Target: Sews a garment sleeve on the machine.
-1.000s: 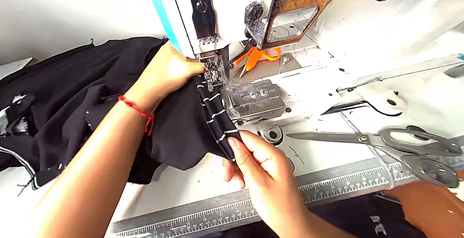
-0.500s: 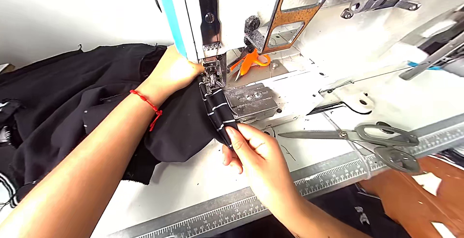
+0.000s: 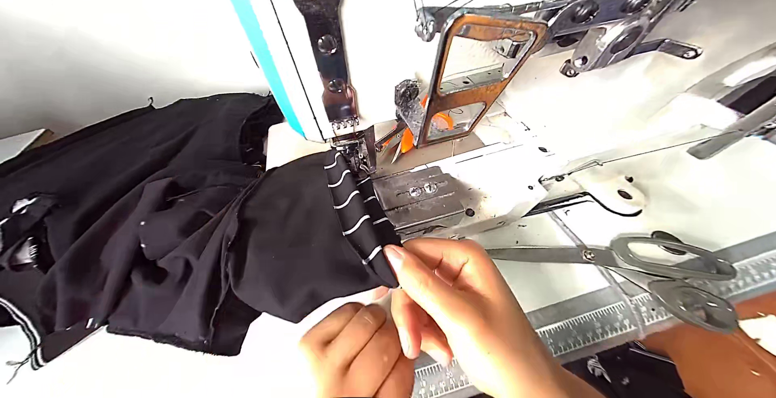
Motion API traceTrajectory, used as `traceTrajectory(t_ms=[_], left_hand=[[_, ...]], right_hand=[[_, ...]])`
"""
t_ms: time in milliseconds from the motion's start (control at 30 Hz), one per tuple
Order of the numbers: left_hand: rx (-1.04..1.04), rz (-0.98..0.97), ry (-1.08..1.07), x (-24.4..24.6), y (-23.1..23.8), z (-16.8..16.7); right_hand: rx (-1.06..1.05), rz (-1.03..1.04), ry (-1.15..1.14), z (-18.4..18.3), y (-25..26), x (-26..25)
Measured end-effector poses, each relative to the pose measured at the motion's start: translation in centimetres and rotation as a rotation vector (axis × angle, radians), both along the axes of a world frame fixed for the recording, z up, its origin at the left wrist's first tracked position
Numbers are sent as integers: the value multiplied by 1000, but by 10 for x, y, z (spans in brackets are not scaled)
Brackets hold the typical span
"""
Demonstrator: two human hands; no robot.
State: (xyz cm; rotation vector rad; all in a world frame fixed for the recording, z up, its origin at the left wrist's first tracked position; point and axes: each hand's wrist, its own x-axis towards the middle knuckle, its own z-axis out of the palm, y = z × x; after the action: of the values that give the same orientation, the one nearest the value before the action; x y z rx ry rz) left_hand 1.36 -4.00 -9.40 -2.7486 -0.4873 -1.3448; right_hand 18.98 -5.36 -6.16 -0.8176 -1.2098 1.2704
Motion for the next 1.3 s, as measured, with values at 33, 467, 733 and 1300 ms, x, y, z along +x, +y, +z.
traceTrajectory(t_ms=[33,467,733,1300], left_hand=[[84,140,-35,10,0,-14],[54,616,-180,43,31,4],[346,615,312,-96,31,-11],[333,-27,641,-12,80,100]], right_hand=[[35,1,5,1,1,-2],[148,-80,49,6,9,-11],[116,-49,-73,-20,-2,-1],[402,-258,-649,-14,5,39]])
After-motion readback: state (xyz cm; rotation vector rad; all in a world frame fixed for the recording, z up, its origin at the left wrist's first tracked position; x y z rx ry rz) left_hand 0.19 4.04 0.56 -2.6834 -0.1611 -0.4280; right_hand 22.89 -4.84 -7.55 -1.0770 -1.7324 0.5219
